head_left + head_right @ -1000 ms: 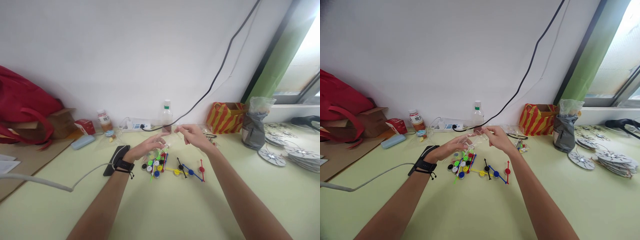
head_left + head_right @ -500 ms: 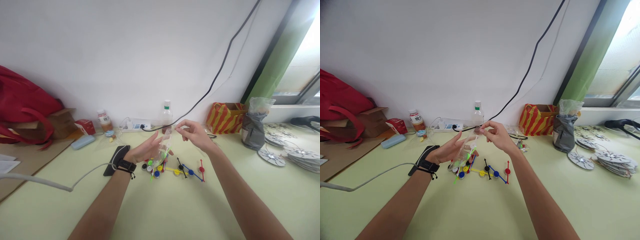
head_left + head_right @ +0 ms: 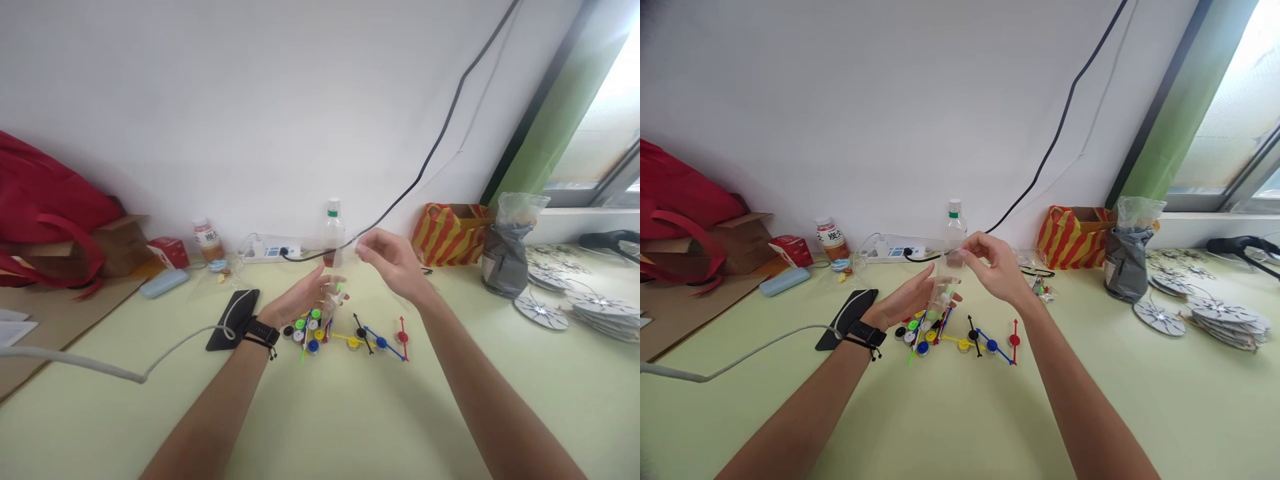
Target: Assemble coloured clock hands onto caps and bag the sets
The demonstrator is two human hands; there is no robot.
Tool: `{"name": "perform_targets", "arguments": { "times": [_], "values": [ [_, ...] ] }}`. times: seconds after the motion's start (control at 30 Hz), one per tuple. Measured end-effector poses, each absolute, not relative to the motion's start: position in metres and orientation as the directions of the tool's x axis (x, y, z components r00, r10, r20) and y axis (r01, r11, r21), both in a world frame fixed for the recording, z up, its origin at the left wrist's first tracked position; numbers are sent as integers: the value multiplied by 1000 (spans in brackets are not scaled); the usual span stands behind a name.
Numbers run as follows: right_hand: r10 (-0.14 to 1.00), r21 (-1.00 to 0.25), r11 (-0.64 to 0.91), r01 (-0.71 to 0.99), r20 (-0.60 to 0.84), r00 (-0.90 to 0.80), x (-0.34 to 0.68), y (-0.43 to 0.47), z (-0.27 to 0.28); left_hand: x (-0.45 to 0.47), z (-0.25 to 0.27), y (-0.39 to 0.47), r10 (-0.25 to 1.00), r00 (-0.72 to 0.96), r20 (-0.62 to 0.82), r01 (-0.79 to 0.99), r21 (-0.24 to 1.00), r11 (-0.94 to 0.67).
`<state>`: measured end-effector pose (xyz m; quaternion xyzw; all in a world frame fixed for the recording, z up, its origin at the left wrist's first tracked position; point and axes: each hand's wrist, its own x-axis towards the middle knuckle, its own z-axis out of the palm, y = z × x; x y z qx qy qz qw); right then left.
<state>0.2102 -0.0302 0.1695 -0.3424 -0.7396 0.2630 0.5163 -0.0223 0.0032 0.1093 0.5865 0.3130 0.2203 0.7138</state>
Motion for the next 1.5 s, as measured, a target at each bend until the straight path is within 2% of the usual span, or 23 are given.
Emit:
{"name": "perform_targets", "arguments": {
  "times": [0.17, 0.23, 0.43, 0.53, 0.6, 0.67, 0.77, 0.8, 0.87, 0.93, 1.0, 1.07, 1.17, 1.37, 1.5],
  "values": [
    [785, -743, 614, 266, 540, -303, 208, -36, 174, -21, 101, 6, 685, 711, -155, 43, 983, 178],
    [785, -742, 618, 259, 563, -259, 210, -35, 174, -21, 101, 5, 662, 739, -126, 28, 987, 156],
    [808, -819, 574, 4, 566, -164, 216, -22, 164, -17, 106, -6, 561, 828, -9, -2, 1000, 19],
    [838, -853, 516, -79, 522, -160, 217, -15, 158, -7, 102, -12, 542, 840, -40, 53, 999, -8],
    [861, -871, 485, -78, 491, -132, 219, -8, 151, 0, 96, -12, 589, 803, -91, 95, 995, 24],
    [894, -895, 446, -34, 447, -34, 225, 2, 143, 4, 90, -10, 664, 741, -100, 60, 995, 83],
    [934, -943, 321, 84, 330, 138, 239, 16, 128, 3, 86, -3, 791, 611, -32, -186, 965, 183],
    [949, -955, 261, 145, 281, 141, 244, 19, 123, 2, 86, 0, 827, 562, -6, -282, 939, 198],
    [986, -933, 153, 327, 167, 15, 250, 20, 116, 0, 86, 5, 884, 468, 26, -407, 894, 189],
    [973, -841, 135, 525, 13, -230, 250, 17, 112, 2, 85, 7, 919, 393, 29, -418, 896, 150],
    [876, -734, 195, 651, -169, -452, 243, 12, 109, 5, 83, 8, 931, 366, 15, -357, 926, 126],
    [762, -649, 257, 716, -320, -563, 231, 9, 105, 8, 80, 7, 920, 392, -1, -278, 953, 120],
    [668, -590, 278, 758, -448, -594, 217, 8, 98, 10, 77, 7, 912, 411, -16, -173, 980, 95],
    [630, -627, 228, 745, -488, -604, 221, 11, 96, -2, 78, 13, 917, 398, 36, -94, 996, 2],
    [678, -682, 161, 714, -450, -582, 235, 10, 104, -16, 76, 16, 897, 436, 69, 208, 962, -175]
  ]
}}
